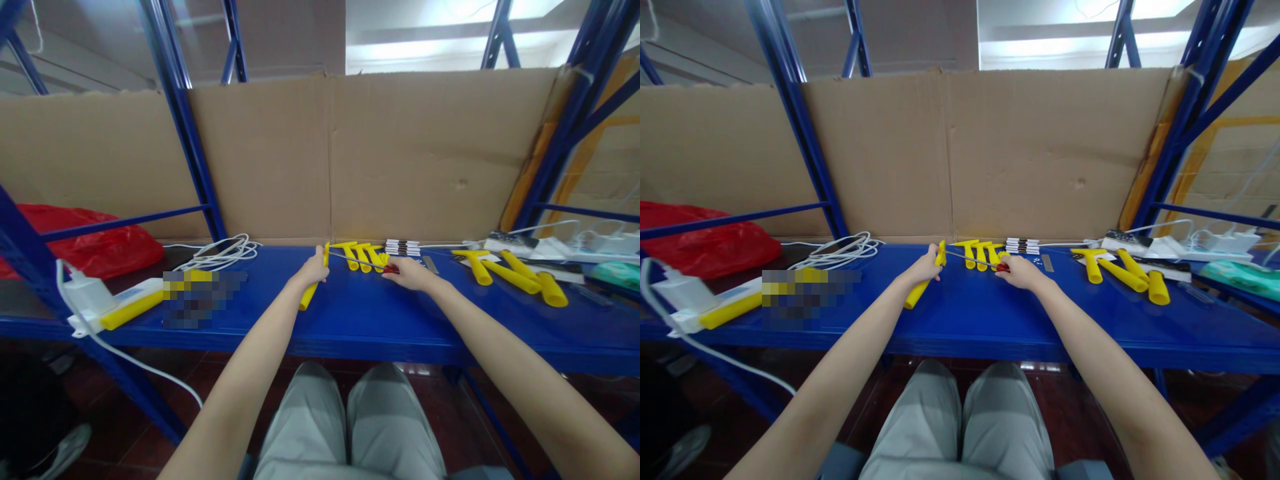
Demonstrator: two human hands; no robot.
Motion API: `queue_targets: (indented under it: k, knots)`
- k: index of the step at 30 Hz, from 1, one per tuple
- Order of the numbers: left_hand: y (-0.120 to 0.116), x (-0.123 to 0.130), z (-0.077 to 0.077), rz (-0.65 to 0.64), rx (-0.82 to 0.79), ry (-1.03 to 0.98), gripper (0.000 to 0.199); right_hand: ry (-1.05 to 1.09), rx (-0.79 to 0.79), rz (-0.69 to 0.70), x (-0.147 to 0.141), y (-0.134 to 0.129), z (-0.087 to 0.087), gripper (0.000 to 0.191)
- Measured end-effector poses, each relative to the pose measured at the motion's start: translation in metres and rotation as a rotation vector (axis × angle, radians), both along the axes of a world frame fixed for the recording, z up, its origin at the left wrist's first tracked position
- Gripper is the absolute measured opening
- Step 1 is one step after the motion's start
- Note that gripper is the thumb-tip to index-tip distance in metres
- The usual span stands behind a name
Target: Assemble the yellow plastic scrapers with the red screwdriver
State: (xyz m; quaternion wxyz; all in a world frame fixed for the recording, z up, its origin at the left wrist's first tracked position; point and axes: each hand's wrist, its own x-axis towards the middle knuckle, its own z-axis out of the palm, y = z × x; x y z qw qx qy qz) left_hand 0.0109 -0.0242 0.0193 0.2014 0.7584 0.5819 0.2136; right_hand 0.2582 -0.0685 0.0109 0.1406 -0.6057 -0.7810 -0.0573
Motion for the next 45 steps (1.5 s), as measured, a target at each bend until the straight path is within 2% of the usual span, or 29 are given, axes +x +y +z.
queue_targets:
  k: [4, 9, 12, 21, 38, 45]
  knots:
    - [-0.002, 0.0, 0.001, -0.002, -0.004, -0.006, 0.049, -0.007, 0.066, -0.105, 0.0, -0.002, -0.001, 0.013]
    - [0.0, 0.0, 0.0, -0.001, -0.005, 0.0, 0.049, 0.064, -0.073, 0.0, 0.0, 0.002, -0.004, 0.015]
    - [0.0, 0.0, 0.0, 0.004, -0.001, 0.007, 0.05, 0.037, -0.057, 0.04, 0.0, 0.003, -0.003, 0.016]
    - [0.0, 0.0, -0.001, 0.002, 0.004, -0.022, 0.049, 0.05, 0.078, -0.01, 0.007, 0.004, -0.002, 0.013]
    - [0.002, -0.001, -0.002, 0.003, 0.017, -0.031, 0.048, 0.056, 0.059, -0.009, 0.015, 0.007, -0.002, 0.014]
    - [0.004, -0.002, -0.003, 0.078, 0.065, -0.069, 0.047, 0.06, -0.023, -0.049, 0.018, 0.008, -0.003, 0.011]
